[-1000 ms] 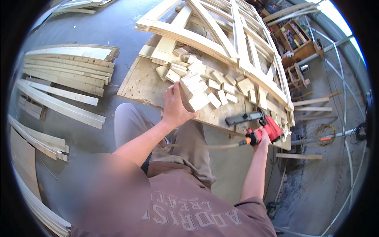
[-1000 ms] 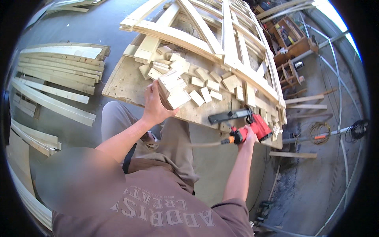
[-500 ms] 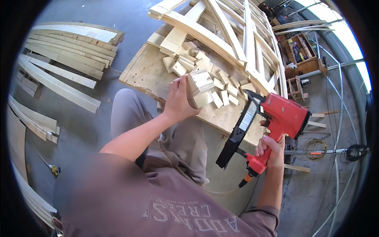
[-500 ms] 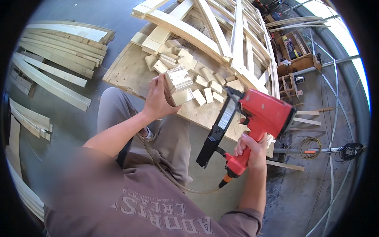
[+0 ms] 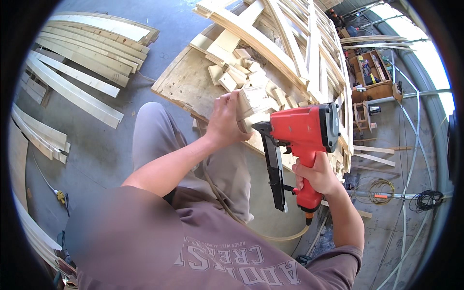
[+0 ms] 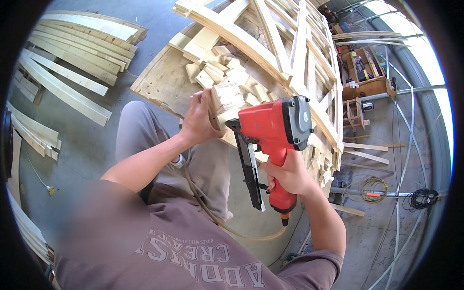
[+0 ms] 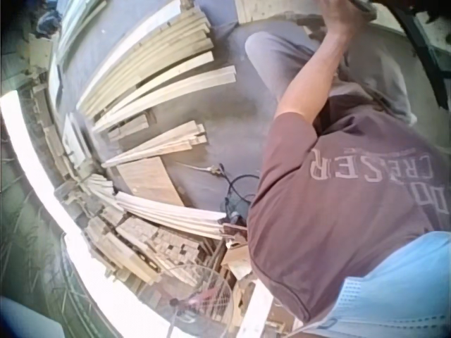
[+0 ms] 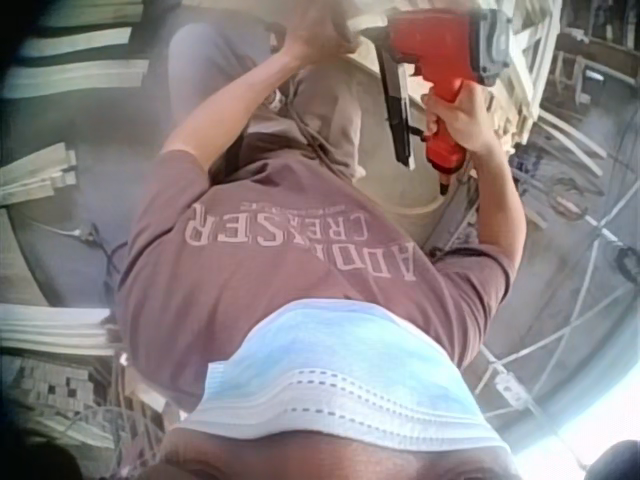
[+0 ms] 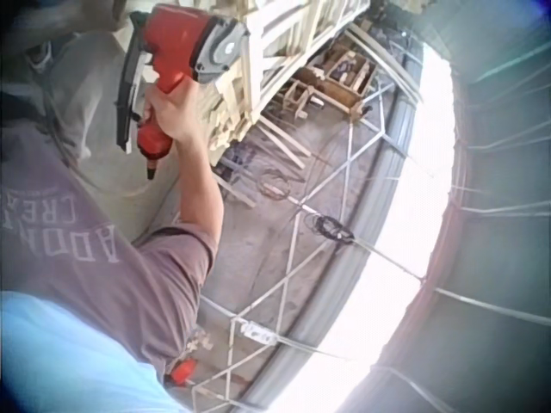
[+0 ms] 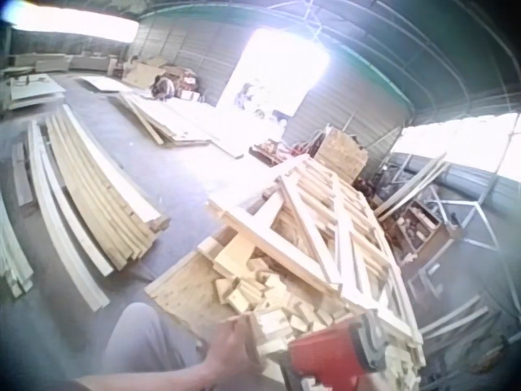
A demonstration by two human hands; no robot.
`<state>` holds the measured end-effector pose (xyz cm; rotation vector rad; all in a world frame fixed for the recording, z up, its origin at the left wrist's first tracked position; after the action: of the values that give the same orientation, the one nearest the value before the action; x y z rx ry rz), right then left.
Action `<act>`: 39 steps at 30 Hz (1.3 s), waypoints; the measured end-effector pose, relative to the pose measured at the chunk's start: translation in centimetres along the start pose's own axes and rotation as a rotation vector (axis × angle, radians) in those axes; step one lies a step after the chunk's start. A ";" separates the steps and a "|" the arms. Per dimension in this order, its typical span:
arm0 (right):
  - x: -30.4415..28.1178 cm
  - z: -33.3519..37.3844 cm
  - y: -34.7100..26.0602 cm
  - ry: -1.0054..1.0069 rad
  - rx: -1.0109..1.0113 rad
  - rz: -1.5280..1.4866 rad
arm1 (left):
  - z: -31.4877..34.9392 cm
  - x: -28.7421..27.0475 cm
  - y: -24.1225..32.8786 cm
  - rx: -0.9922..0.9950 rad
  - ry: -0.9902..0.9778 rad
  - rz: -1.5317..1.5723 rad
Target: The person assembles small wooden blocks into a larger structure by hand, aligning and stacking them. The person uses a red nail gun to fasten the blocks together at intervals.
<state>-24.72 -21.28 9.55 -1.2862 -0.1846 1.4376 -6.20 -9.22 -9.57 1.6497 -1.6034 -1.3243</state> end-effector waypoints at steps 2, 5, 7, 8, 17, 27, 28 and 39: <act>-0.1 -0.5 0.3 -0.024 -0.008 0.025 | 0.1 -0.3 0.2 0.008 0.045 0.032; -0.2 -1.1 -0.5 -0.018 0.060 0.033 | 0.1 -0.5 0.3 -0.014 0.039 0.046; -0.2 -1.2 -1.0 -0.050 0.055 0.068 | 0.1 -0.6 0.5 -0.023 0.022 0.052; -0.2 -1.2 -1.2 -0.065 0.053 0.085 | 0.1 -0.5 0.6 -0.029 0.012 0.055; -0.6 -0.9 -2.0 -0.009 0.041 0.128 | -0.1 0.0 0.0 0.028 0.015 0.009; -7.2 2.0 2.9 0.343 0.052 -0.498 | -2.5 1.3 -1.4 -0.507 -0.322 0.696; -7.6 2.1 3.3 0.342 0.043 -0.503 | -2.3 2.2 -1.3 -0.667 -0.427 0.853; -5.7 1.7 6.4 0.267 0.071 -0.481 | -6.3 3.4 0.4 -0.297 -0.343 0.190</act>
<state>-31.23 -27.05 8.89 -1.2566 -0.2416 0.8501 -1.42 -14.24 -7.62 1.1111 -1.6049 -1.7141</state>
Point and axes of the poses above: each hand's wrist, its own z-axis away from the middle knuckle, its own x-axis out of the palm, y = z × x, the point moved 7 cm from there along -z, towards the middle knuckle, and after that the axes turned 14 degrees about y, right-handed, at the moved point
